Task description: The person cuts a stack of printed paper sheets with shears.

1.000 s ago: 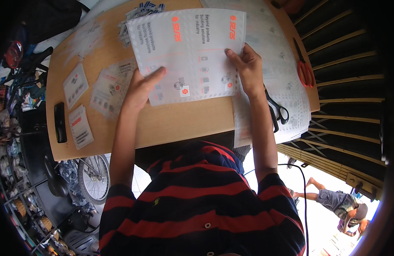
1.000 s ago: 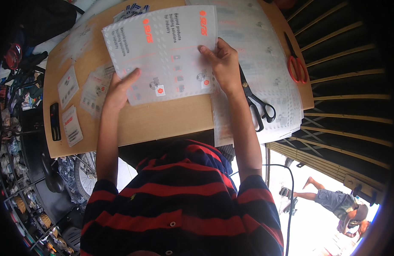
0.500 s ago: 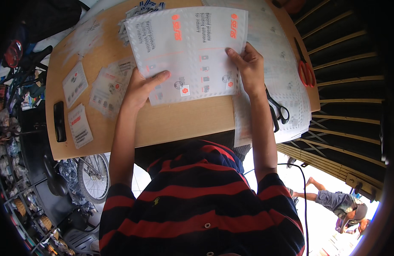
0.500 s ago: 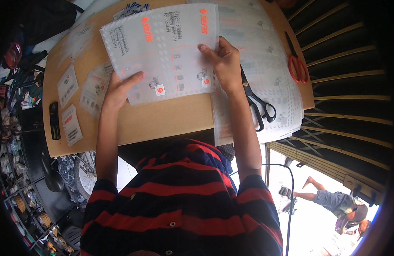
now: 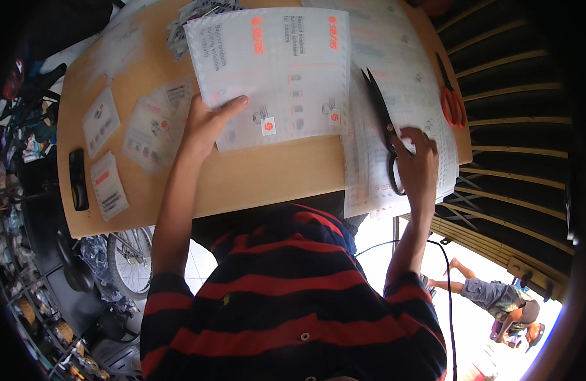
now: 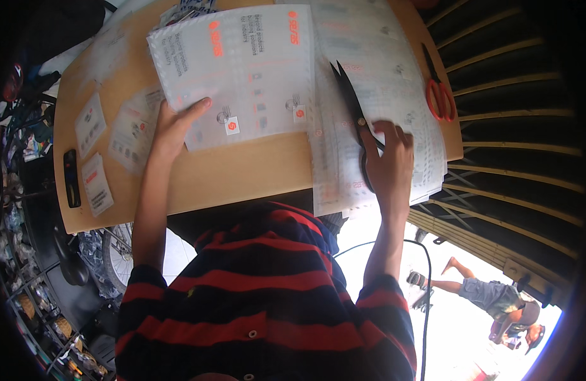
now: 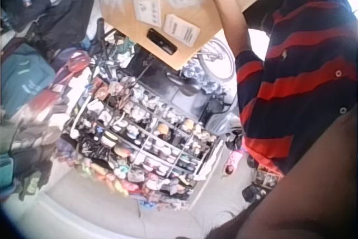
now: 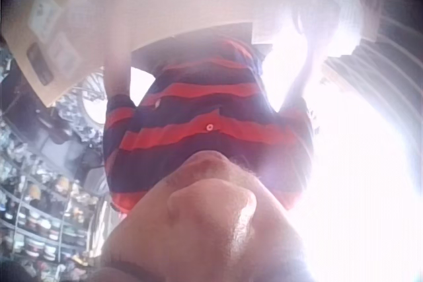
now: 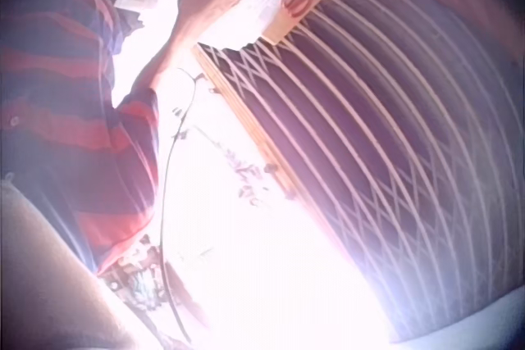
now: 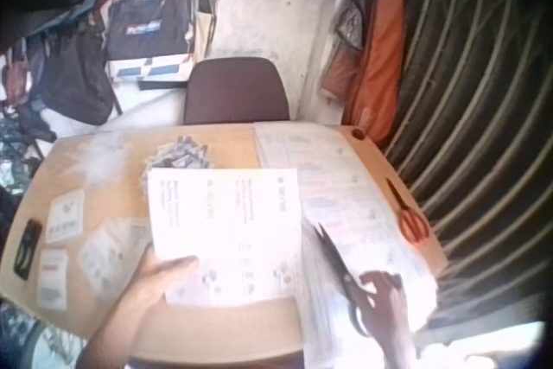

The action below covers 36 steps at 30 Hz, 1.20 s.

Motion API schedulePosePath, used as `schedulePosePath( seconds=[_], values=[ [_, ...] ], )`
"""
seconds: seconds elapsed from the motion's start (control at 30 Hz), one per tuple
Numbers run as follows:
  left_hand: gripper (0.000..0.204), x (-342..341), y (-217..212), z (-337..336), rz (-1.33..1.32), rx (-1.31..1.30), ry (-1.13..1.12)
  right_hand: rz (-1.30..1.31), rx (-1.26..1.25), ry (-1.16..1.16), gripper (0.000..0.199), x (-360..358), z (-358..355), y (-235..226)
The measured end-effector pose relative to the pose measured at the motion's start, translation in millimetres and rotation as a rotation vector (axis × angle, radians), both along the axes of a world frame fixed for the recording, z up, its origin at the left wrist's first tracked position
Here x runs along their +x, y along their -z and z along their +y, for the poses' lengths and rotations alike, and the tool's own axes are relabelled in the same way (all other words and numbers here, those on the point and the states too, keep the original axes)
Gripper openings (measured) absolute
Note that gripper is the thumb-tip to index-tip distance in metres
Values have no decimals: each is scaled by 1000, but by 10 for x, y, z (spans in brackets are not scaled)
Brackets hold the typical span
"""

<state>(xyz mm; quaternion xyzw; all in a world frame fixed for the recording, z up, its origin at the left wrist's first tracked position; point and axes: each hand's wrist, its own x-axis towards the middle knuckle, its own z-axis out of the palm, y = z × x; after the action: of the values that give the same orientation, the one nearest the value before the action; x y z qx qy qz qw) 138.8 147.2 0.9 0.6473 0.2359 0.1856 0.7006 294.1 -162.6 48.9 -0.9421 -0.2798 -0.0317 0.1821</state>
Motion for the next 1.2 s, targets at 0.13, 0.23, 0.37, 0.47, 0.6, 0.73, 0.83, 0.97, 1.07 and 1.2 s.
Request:
schedulePosePath(
  seconds=[0.13,0.23,0.37,0.47,0.6,0.73,0.83,0.97,1.07,1.2],
  values=[
    [32,26,45,-9,18,2,-7,26,-122,0,34,-153,-299,51],
    [34,40,65,-12,2,5,-26,-11,-174,23,39,-200,-302,81],
    [37,34,56,-9,-14,-6,-43,14,-225,108,40,-143,-272,86],
    [39,11,40,17,-32,-21,-58,85,-259,103,41,-158,-302,9],
    [40,44,17,-20,-65,-31,-58,82,-253,40,38,-214,-384,33],
    [41,20,21,-9,-80,-67,-60,319,-327,56,35,-71,-329,-86],
    [41,12,-15,-5,-94,-77,-57,646,-141,70,35,36,-403,-156],
    [41,-10,-67,-16,-104,-74,-63,1106,322,201,32,72,-665,-24],
    [40,-1,-48,-12,-134,-114,-64,1241,792,-127,64,-145,-840,203],
    [38,-16,-11,32,-160,-132,-116,992,926,-228,100,-720,-659,393]
  ],
)
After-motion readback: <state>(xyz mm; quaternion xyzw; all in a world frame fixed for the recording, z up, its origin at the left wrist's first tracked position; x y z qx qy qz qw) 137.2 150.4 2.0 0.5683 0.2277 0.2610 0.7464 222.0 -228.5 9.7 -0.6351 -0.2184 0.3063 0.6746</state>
